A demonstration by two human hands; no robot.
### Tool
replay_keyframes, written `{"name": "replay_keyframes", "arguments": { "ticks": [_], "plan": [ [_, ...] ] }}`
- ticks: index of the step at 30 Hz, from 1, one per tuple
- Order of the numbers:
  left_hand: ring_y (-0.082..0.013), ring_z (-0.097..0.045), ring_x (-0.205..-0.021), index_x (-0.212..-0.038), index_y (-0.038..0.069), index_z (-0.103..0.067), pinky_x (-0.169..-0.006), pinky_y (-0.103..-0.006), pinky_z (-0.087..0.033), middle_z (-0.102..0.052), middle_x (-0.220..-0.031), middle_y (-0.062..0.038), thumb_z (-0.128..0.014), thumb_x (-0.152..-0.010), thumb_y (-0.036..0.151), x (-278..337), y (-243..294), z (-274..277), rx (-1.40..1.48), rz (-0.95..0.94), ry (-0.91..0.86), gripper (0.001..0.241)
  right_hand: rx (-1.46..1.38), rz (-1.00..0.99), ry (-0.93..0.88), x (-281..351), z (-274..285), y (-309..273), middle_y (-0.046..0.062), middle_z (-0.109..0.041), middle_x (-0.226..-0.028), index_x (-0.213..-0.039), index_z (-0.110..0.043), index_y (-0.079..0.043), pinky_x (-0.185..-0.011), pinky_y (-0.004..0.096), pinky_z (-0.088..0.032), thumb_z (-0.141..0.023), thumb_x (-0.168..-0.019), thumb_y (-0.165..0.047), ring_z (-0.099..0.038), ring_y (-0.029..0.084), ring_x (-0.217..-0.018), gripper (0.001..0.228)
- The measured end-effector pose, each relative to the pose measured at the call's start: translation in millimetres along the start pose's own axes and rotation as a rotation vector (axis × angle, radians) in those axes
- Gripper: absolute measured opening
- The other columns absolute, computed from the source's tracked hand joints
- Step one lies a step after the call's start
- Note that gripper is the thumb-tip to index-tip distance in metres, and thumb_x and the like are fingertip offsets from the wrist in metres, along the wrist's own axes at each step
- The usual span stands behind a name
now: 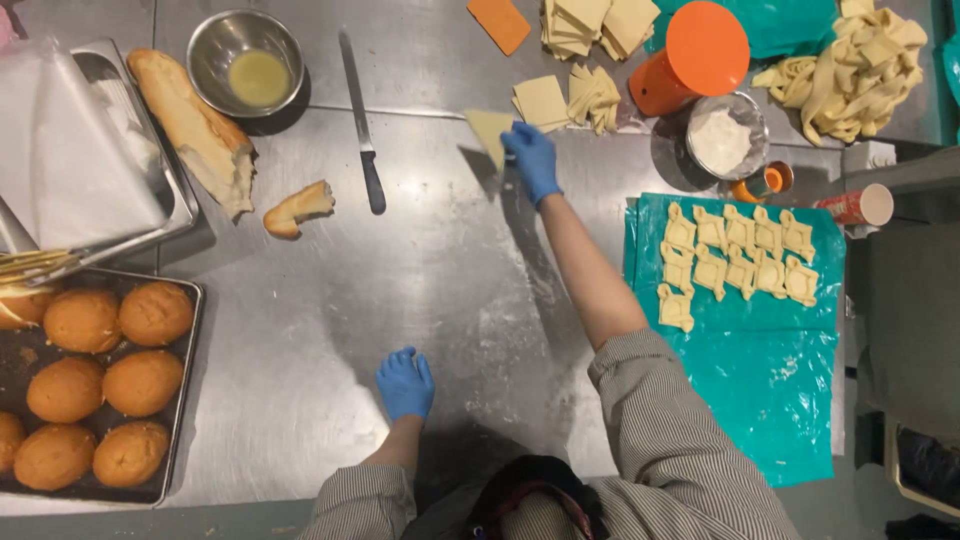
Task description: Folding square dough sheets into decorative pastry shapes at a bakery workstation.
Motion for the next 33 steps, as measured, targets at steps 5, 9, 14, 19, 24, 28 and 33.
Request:
{"name": "replay_keyframes", "arguments": {
  "ticks": [5, 9, 14, 19, 24, 28, 33],
  "plan": [
    [-0.0308, -0.060, -0.100, -0.114, 0.012, -0.063, -0.092, -0.0467, -0.043, -0.065, -0.106, -0.011, -0.060, -0.095, 0.032, 2, -8, -12, 0.058, -0.003, -0.008, 0.027, 0.597, 0.380, 0.217, -138, 55, 9, 0.017, -0.074, -0.105, -0.119, -0.069, -0.001, -0.081, 0.041, -0.058, -0.078, -0.084, -0.024, -0.071, 0.029, -0.092, 0.042],
    [-0.0305, -0.060, -0.102, -0.112, 0.014, -0.063, -0.095, -0.0472, -0.042, -0.066, -0.106, -0.008, -0.060, -0.093, 0.032, 2, -8, -12, 0.057, -0.002, -0.009, 0.027, 1.131, 0.323, 0.241, -146, 57, 7, 0.024, -0.068, -0.108, -0.113, -0.069, 0.000, -0.087, 0.053, -0.052, -0.080, -0.078, -0.036, -0.063, 0.044, -0.103, 0.051],
    [-0.0321, -0.058, -0.106, -0.112, 0.011, -0.064, -0.096, -0.0487, -0.041, -0.066, -0.110, -0.010, -0.059, -0.092, 0.034, 3, -8, -15, 0.077, 0.010, -0.062, 0.030, 1.237, 0.225, 0.315, -148, 53, -8, 0.024, -0.065, -0.108, -0.104, -0.073, -0.004, -0.084, 0.052, -0.052, -0.079, -0.072, -0.033, -0.063, 0.044, -0.100, 0.043],
    [-0.0328, -0.059, -0.107, -0.112, 0.011, -0.064, -0.097, -0.0481, -0.041, -0.066, -0.112, -0.011, -0.059, -0.093, 0.033, 2, -10, -22, 0.073, 0.012, -0.074, 0.030, 1.173, 0.337, 0.322, -137, 63, -19, 0.018, -0.069, -0.097, -0.095, -0.077, -0.009, -0.082, 0.051, -0.051, -0.078, -0.074, -0.028, -0.064, 0.040, -0.096, 0.028],
    [-0.0336, -0.060, -0.104, -0.110, 0.009, -0.064, -0.095, -0.0479, -0.043, -0.066, -0.108, -0.012, -0.061, -0.094, 0.029, 6, -5, -9, 0.061, -0.073, 0.088, 0.026, 0.906, 0.512, 0.116, -24, 55, -74, 0.013, -0.069, -0.082, -0.102, -0.073, -0.004, -0.076, 0.042, -0.052, -0.080, -0.087, -0.027, -0.066, 0.028, -0.078, 0.028],
    [-0.0318, -0.060, -0.099, -0.109, 0.009, -0.065, -0.092, -0.0482, -0.043, -0.066, -0.104, -0.012, -0.061, -0.096, 0.029, 0, -4, -9, 0.040, -0.017, -0.017, 0.024, 0.500, 0.361, -0.106, 95, 73, -43, 0.006, -0.069, -0.085, -0.111, -0.071, -0.002, -0.070, 0.028, -0.052, -0.077, -0.091, -0.022, -0.061, 0.010, -0.077, 0.029],
    [-0.0332, -0.059, -0.098, -0.106, 0.006, -0.066, -0.090, -0.0477, -0.042, -0.064, -0.100, -0.015, -0.063, -0.099, 0.025, 7, 8, 17, 0.083, -0.098, 0.193, 0.021, 0.244, -0.105, -0.596, 281, 62, 34, 0.003, -0.074, -0.102, -0.117, -0.069, -0.001, -0.081, 0.027, -0.055, -0.073, -0.094, -0.025, -0.067, 0.008, -0.091, 0.034]
  ]
}}
Point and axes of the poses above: each hand's wrist, its own x-axis away from the middle knuckle, its own z-axis out of the back of the hand, y = z × x, the point moved 8 cm from there along -x, towards the middle knuckle
